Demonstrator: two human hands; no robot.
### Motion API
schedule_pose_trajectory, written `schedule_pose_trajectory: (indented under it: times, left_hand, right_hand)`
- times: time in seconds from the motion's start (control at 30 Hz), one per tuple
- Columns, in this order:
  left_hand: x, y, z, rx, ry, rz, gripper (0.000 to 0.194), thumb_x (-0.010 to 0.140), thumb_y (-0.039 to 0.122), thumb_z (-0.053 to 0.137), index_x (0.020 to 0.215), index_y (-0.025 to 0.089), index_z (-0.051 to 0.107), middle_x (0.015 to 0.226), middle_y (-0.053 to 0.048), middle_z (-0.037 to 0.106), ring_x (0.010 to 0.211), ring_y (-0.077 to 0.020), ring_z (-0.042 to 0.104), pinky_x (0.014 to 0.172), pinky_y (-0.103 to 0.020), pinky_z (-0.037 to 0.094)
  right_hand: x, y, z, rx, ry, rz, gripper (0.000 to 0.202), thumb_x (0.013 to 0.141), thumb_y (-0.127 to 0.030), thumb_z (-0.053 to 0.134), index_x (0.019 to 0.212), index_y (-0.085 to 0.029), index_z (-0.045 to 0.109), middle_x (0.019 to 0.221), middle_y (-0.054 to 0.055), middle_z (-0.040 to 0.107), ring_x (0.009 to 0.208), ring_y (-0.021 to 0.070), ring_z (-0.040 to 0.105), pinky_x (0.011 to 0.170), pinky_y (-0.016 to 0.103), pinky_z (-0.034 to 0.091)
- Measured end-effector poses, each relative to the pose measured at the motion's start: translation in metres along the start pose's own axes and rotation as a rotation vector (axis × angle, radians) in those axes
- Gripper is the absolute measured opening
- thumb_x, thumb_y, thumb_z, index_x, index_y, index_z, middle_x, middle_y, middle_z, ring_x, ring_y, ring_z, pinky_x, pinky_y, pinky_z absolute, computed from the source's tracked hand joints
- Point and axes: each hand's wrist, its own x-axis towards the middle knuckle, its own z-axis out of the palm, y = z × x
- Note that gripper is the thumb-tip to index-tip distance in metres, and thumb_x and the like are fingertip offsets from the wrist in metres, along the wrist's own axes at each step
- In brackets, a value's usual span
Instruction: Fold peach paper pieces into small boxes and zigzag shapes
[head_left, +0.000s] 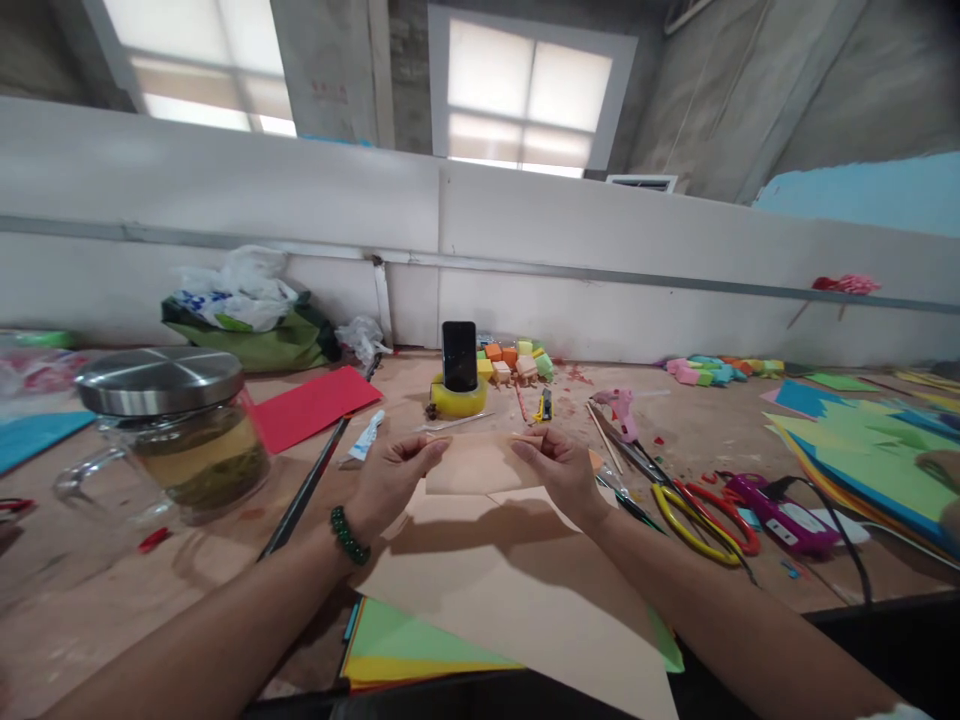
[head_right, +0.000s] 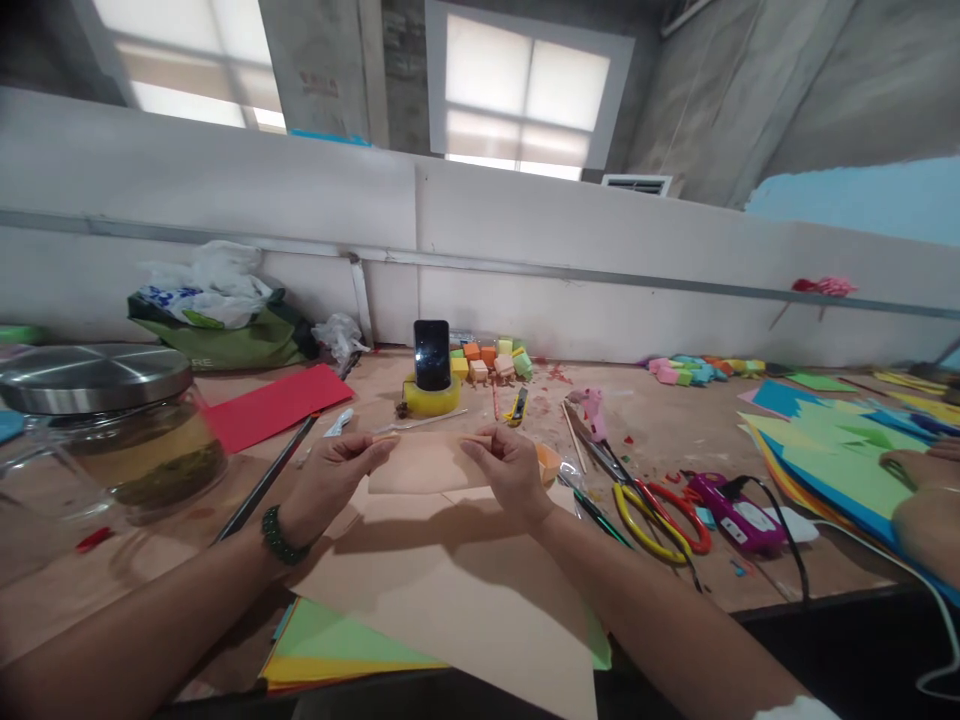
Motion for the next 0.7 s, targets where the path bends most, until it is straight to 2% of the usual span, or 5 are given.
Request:
schedule_pose_trajectory:
  times: [0.4,0.6,0.7]
  left_hand:
    - [0.000,0.006,-0.001,0.032,0.005,0.039,0.044,0.066,0.054,0.066,0.048,0.019,0.047,0.048,0.004,0.035,0.051,-0.0103,0.030,0.047,-0.024,0.026]
    - [0.001,0.005,-0.001,0.112,0.011,0.027,0.038,0.068,0.051,0.059,0.051,0.018,0.048,0.049,0.005,0.034,0.050,-0.0096,0.030,0.047,-0.022,0.027]
    - [0.003,0.000,-0.002,0.170,-0.032,0.028,0.038,0.070,0.052,0.054,0.052,0.019,0.045,0.049,0.005,0.034,0.050,-0.0097,0.031,0.047,-0.022,0.027]
  right_hand:
    - [0.001,0.001,0.000,0.013,-0.008,-0.005,0.040,0.065,-0.054,0.073,0.065,-0.018,0.055,0.053,-0.005,0.045,0.049,0.0078,0.037,0.044,0.021,0.030]
    - [0.001,0.006,0.000,0.040,-0.048,0.045,0.039,0.067,-0.053,0.071,0.069,-0.017,0.054,0.057,-0.005,0.050,0.052,0.0085,0.041,0.047,0.021,0.033]
    - [0.004,0.012,-0.002,-0.002,-0.076,0.068,0.035,0.069,-0.049,0.068,0.072,-0.018,0.054,0.059,-0.004,0.051,0.053,0.0090,0.042,0.048,0.021,0.032]
